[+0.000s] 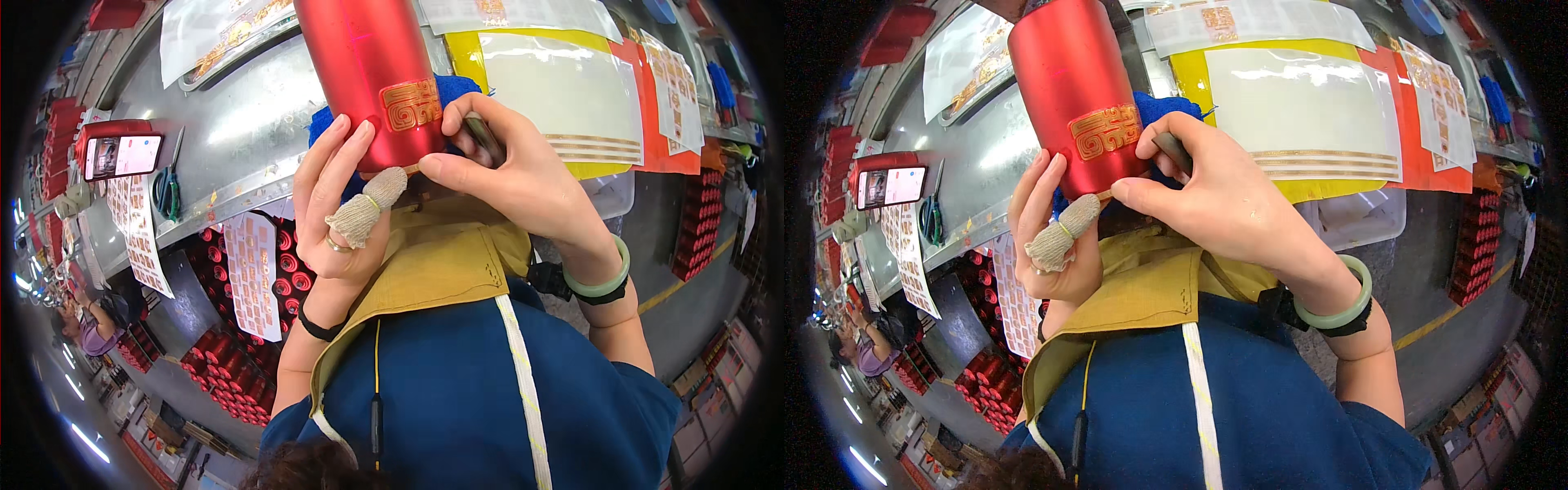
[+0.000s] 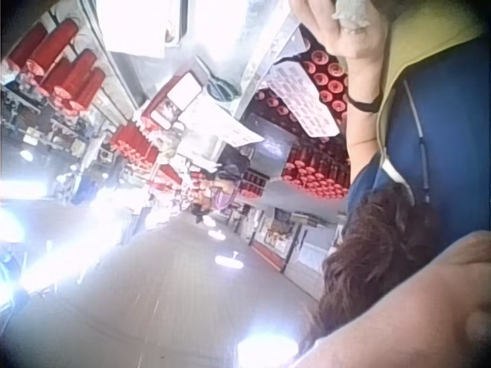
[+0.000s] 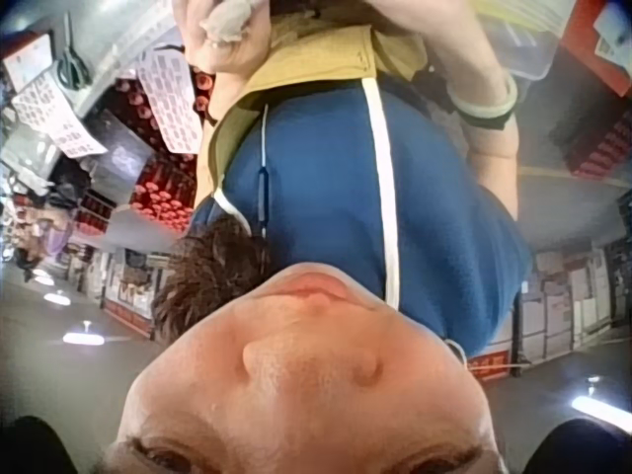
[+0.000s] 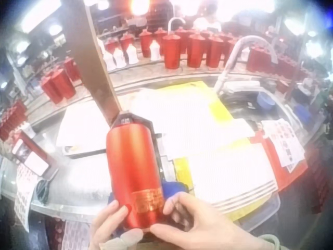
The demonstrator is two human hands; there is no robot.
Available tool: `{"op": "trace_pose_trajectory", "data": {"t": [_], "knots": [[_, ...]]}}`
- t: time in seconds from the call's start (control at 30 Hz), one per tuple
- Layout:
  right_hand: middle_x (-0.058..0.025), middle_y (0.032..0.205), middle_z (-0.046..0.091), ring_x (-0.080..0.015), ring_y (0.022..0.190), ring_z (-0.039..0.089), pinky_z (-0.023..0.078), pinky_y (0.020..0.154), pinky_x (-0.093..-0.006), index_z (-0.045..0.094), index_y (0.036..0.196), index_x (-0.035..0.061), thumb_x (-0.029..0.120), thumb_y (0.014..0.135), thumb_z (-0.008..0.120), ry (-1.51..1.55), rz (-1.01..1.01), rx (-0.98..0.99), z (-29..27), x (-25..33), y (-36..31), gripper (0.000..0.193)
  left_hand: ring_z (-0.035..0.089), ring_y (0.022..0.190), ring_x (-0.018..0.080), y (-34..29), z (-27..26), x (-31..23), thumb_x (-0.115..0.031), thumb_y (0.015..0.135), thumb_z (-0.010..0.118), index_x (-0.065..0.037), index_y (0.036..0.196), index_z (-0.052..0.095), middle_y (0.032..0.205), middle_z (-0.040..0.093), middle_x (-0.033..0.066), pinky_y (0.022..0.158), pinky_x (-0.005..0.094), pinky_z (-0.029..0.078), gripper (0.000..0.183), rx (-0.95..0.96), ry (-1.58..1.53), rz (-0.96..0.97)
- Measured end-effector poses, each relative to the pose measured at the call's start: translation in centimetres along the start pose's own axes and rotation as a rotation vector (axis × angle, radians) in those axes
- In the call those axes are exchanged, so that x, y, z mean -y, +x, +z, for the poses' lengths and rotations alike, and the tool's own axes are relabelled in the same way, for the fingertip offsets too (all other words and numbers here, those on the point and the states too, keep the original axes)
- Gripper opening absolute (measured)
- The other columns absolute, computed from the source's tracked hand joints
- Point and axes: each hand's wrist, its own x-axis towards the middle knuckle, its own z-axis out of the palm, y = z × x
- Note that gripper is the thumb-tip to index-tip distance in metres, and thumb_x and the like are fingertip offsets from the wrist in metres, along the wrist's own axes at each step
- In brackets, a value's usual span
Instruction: Applying and smoothing adhesive labels onto red cylindrical bottles at a manufacturing workstation.
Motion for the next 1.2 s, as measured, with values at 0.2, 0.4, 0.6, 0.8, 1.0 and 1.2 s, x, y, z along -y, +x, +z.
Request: {"op": "trace_pose_trajectory", "data": {"t": [0.2,0.4,0.6,0.8,1.0,1.2], "knots": [[0.0022,0.078,0.045,-0.0078,0.074,0.04,0.037,0.065,-0.0266,0.06,0.102,0.0014,0.026,0.086,0.082,0.157,0.022,0.07,-0.31,-0.25,0.03,0.036,0.063,0.124,0.0392,-0.03,-0.04,0.19,0.008,0.078,0.081,0.011,0.118,0.067,0.125,0.069,0.0233,0.102,0.0445,0.056,0.043,-0.001,-0.023,-0.007],[0.0036,0.079,0.044,-0.0072,0.073,0.038,0.035,0.065,-0.0257,0.06,0.102,0.0027,0.024,0.086,0.082,0.074,0.022,0.034,-0.14,-0.11,-0.03,0.035,0.063,0.123,0.0398,0.22,-0.08,0.05,0.008,0.078,0.08,0.007,0.113,0.07,0.125,0.07,0.0222,0.1,0.0456,0.056,0.036,0.005,-0.001,0.009],[0.0032,0.078,0.044,-0.007,0.073,0.038,0.035,0.063,-0.0257,0.06,0.102,0.0027,0.023,0.087,0.081,0.121,-0.013,0.066,-0.37,-0.25,-0.29,0.034,0.065,0.12,0.0407,0.43,-0.24,-0.06,0.008,0.077,0.081,0.006,0.107,0.072,0.122,0.071,0.0229,0.099,0.0463,0.057,0.031,0.023,0.068,0.041],[0.0026,0.077,0.044,-0.0077,0.071,0.039,0.036,0.062,-0.0267,0.06,0.102,0.002,0.024,0.087,0.081,0.103,0.036,0.047,-0.21,-0.36,-0.22,0.035,0.065,0.12,0.0408,0.16,-0.01,-0.26,0.008,0.077,0.081,0.007,0.107,0.071,0.122,0.071,0.0231,0.098,0.0463,0.057,0.031,-0.006,0.052,-0.013],[0.0017,0.078,0.046,-0.0088,0.072,0.041,0.038,0.064,-0.0266,0.06,0.102,0.0013,0.027,0.086,0.082,0.005,0.013,0.038,-0.39,-0.19,0.11,0.037,0.064,0.12,0.0414,0.18,-0.01,-0.05,0.009,0.077,0.08,0.008,0.109,0.07,0.123,0.07,0.0229,0.099,0.0461,0.056,0.033,0.006,0.038,0.015],[0.0022,0.079,0.046,-0.0077,0.074,0.041,0.037,0.064,-0.0256,0.06,0.102,0.002,0.024,0.087,0.081,0.127,-0.002,0.084,-0.47,-0.59,-0.08,0.034,0.064,0.121,0.0411,0.4,-0.33,-0.03,0.009,0.078,0.079,0.009,0.109,0.07,0.123,0.07,0.0228,0.099,0.0463,0.056,0.033,0.04,0.069,0.055]]}}
